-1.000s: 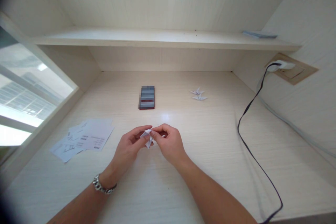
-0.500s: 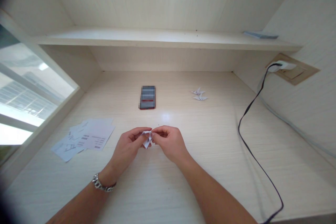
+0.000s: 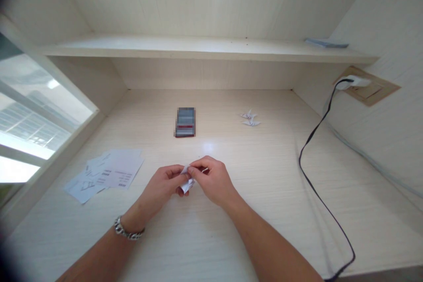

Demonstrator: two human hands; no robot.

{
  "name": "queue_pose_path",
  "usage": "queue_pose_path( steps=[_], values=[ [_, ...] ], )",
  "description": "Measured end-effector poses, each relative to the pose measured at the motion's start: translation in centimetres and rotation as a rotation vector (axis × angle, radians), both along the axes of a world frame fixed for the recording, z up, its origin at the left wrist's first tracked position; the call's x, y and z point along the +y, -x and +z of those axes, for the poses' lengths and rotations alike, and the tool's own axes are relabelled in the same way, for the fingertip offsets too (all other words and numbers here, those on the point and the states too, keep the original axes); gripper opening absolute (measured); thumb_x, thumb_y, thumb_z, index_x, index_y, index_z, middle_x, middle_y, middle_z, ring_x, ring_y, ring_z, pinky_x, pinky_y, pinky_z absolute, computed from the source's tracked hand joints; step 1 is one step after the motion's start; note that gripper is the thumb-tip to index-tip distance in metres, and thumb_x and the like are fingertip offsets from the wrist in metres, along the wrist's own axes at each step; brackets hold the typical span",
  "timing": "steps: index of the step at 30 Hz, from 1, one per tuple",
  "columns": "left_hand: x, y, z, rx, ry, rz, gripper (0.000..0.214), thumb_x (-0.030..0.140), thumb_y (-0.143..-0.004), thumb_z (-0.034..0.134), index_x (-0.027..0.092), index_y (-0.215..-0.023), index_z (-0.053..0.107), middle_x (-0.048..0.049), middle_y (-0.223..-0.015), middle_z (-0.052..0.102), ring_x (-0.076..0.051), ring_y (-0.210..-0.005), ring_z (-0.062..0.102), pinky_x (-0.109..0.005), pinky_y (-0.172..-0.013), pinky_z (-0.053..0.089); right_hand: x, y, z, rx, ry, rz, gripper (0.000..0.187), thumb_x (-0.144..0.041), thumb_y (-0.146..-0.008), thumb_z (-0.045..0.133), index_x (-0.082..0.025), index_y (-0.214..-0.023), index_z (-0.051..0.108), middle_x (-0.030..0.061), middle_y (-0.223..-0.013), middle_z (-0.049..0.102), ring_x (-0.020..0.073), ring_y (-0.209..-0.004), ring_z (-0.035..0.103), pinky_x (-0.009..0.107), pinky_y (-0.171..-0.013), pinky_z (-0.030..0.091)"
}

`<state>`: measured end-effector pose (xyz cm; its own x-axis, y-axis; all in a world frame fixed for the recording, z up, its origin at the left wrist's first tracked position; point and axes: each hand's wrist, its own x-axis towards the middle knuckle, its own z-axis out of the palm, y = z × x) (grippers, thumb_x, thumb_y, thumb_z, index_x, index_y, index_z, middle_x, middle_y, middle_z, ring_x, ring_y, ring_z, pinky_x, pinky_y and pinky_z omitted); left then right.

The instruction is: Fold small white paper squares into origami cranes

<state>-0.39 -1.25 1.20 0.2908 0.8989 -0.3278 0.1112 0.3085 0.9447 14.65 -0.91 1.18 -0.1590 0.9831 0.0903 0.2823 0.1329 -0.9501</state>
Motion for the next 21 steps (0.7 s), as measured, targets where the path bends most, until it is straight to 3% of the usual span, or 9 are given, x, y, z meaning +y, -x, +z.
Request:
queue_pose_path(
  steps=[7,11,16,21],
  values=[
    [-0.1,0.1,-0.3,0.064,-0.007,-0.037,0.019,0.03,-0.074,0.055,0.013,-0.072,0.063,-0.0021,-0.059,0.059,-0.013,-0.051,0.057,-0.024,-0.05,0.047,-0.2,0.2,0.1,0.024,-0.04,-0.027,0.013,-0.027,-0.079,0.058,-0.019,-0.079,0.067,0.0024,-0.077,0.063,0.013,-0.069,0.058,0.024,-0.06,0.044],
    [0.0,0.0,-0.2,0.034,-0.053,0.013,0.021,0.031,-0.074,0.056,0.013,-0.078,0.065,-0.0035,-0.062,0.062,-0.013,-0.053,0.057,-0.023,-0.05,0.046,0.0,0.1,-0.1,0.069,-0.012,-0.036,0.015,-0.03,-0.078,0.059,-0.018,-0.083,0.067,0.0037,-0.081,0.064,0.0143,-0.073,0.058,0.025,-0.062,0.045],
    [0.2,0.1,0.0,0.001,-0.189,0.202,0.028,0.031,-0.075,0.058,0.013,-0.096,0.063,-0.0038,-0.07,0.065,-0.013,-0.06,0.058,-0.023,-0.055,0.049,0.7,-0.1,-1.1,0.147,0.121,-0.069,0.018,-0.033,-0.074,0.062,-0.017,-0.083,0.063,0.0032,-0.077,0.063,0.0143,-0.07,0.058,0.026,-0.062,0.046],
    [0.0,0.2,-0.5,-0.01,-0.302,0.247,0.025,0.023,-0.075,0.058,0.016,-0.099,0.062,-0.0037,-0.081,0.068,-0.012,-0.065,0.06,-0.022,-0.06,0.049,0.6,0.4,-1.0,0.335,0.343,-0.006,0.021,-0.035,-0.069,0.066,-0.016,-0.076,0.058,-0.0003,-0.065,0.059,0.0104,-0.056,0.053,0.023,-0.052,0.043]
  ],
)
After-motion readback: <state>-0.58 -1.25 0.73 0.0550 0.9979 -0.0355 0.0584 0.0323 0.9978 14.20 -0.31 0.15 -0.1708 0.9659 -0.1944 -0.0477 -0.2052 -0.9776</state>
